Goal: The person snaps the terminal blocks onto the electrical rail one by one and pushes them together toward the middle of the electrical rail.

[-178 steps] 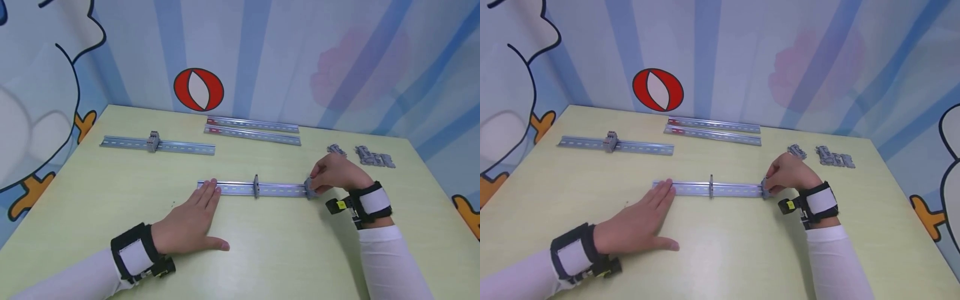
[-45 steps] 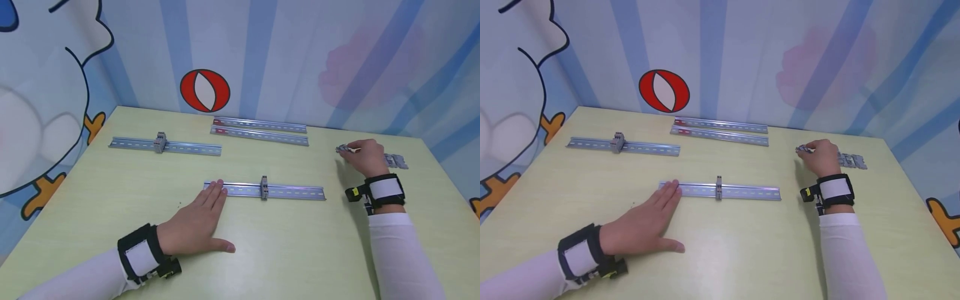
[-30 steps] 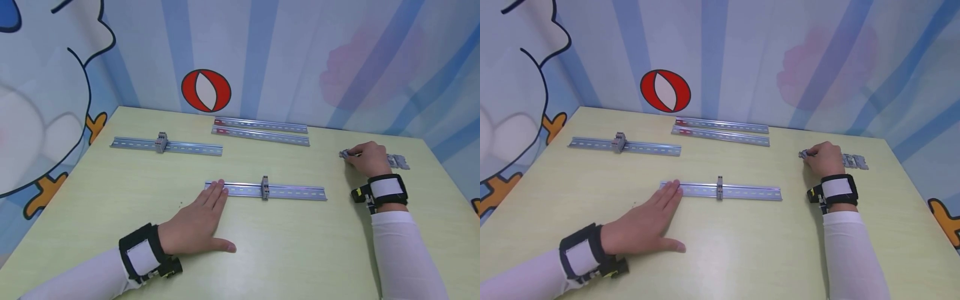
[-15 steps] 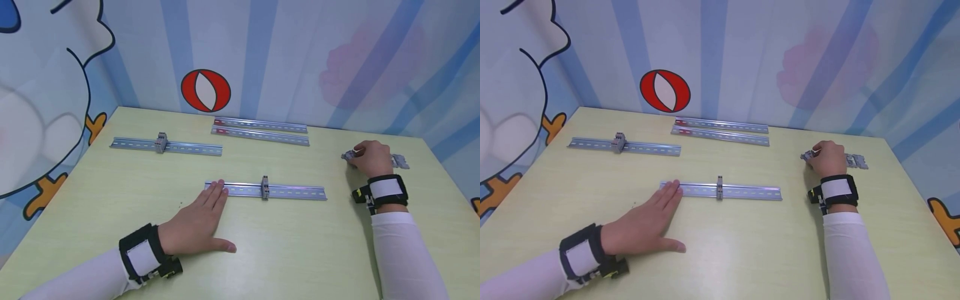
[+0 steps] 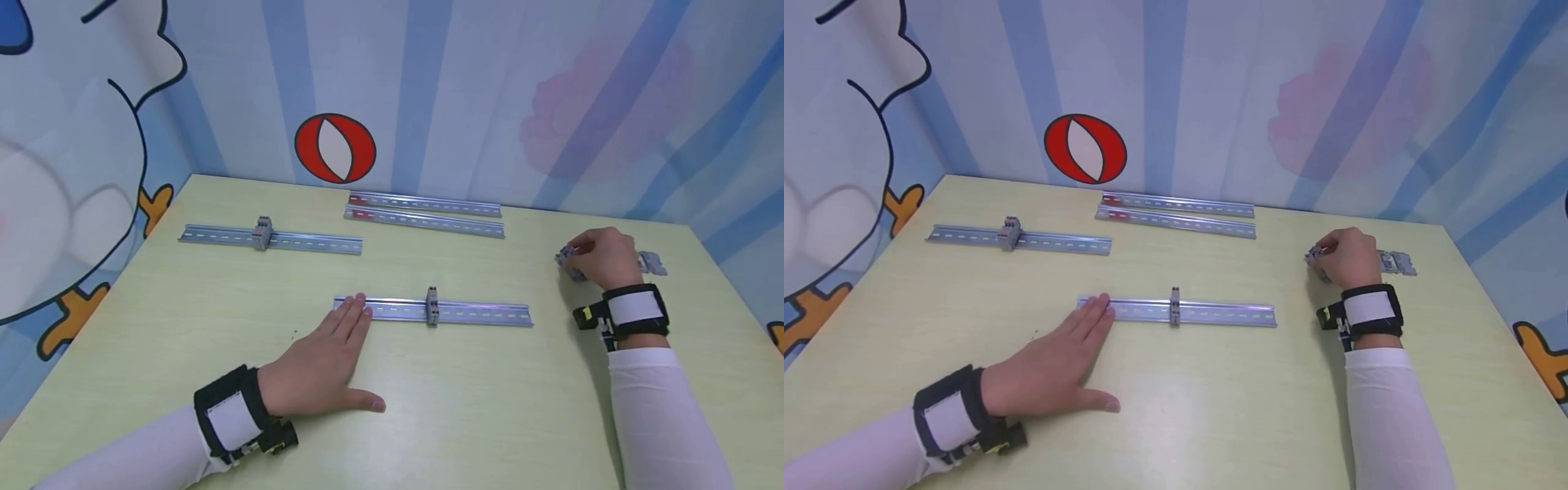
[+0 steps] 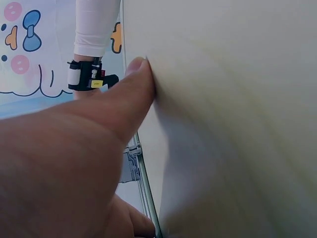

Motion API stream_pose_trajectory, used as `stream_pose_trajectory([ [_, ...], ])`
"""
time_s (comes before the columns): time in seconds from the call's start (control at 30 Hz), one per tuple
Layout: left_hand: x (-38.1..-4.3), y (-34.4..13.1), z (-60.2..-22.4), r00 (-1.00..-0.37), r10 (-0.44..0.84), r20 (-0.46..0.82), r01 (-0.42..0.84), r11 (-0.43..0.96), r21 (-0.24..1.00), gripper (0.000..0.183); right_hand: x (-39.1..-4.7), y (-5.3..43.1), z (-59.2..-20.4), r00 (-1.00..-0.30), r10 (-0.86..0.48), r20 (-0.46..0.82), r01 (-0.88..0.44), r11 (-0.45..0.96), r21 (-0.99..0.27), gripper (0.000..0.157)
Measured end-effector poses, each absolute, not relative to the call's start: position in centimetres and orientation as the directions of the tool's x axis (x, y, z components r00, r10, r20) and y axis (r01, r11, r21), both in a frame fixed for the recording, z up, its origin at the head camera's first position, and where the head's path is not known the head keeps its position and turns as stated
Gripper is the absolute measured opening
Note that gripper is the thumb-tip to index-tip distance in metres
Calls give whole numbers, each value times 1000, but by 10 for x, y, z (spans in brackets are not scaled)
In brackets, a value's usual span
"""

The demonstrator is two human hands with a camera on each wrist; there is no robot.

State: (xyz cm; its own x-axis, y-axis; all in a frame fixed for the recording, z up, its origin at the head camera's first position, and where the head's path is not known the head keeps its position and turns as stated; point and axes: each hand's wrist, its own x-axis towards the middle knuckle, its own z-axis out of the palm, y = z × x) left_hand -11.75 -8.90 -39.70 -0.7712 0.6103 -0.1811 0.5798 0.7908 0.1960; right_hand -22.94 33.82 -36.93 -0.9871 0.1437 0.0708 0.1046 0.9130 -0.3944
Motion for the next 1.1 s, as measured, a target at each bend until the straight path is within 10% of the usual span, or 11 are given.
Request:
stream_pose_trajectory([
  [0.6,-115,-90,-397,-767,620,-163,590,782,200,124,-182,290,-314,-992,-27,125,-74,918,-390,25],
  [1.1,-118,-90,-400,-768,618,-167,588,784,198,124,-164,266,-318,-966,-133,-223,-45,932,-359,20],
])
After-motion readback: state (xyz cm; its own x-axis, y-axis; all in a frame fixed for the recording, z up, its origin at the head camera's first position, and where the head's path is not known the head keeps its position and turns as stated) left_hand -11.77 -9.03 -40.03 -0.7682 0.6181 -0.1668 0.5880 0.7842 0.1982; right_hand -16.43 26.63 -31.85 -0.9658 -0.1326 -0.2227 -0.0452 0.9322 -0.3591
